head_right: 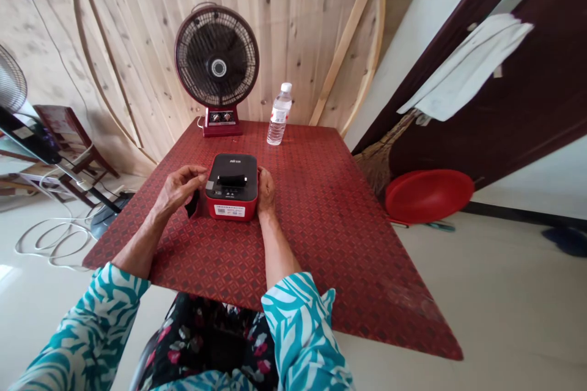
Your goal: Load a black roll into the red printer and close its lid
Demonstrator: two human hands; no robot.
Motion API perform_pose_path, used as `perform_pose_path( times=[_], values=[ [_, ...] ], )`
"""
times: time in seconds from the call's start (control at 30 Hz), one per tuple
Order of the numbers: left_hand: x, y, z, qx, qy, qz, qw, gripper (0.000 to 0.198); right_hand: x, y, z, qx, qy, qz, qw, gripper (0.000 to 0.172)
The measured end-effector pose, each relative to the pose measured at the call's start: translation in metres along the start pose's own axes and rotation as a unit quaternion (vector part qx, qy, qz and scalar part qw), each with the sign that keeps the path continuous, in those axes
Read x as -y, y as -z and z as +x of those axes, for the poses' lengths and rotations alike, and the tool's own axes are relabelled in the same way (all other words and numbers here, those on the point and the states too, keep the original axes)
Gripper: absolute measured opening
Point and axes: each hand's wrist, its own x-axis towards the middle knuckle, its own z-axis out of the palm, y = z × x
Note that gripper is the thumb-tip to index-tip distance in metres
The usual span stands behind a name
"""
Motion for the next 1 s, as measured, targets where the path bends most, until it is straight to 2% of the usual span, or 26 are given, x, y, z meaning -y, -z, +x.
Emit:
perform_pose_path(
  times=[0.13,0.3,0.6,0.83,1.0],
  values=[
    [-0.002,-0.004,-0.002,0.049,0.021,-0.002,0.999,0.038,-0.002,0.0,-0.001,0.008,-0.007,0.006,1.0,0.055],
    [-0.007,-0.003,-0.003,0.077,0.096,-0.021,0.992,0.038,-0.005,-0.004,0.002,0.031,-0.009,0.032,0.999,0.053],
    [-0.012,-0.008,-0.005,0.081,0.124,-0.086,0.985,0.043,0.001,-0.008,0.004,0.061,0.002,0.074,0.995,0.057],
    [-0.013,-0.009,-0.004,0.088,0.138,-0.108,0.981,0.041,0.001,-0.009,0.002,0.036,0.009,0.047,0.998,0.059],
    [-0.013,-0.01,-0.003,0.084,0.155,-0.115,0.978,0.041,0.001,-0.009,0.001,0.044,0.0,0.04,0.998,0.064]
  ],
)
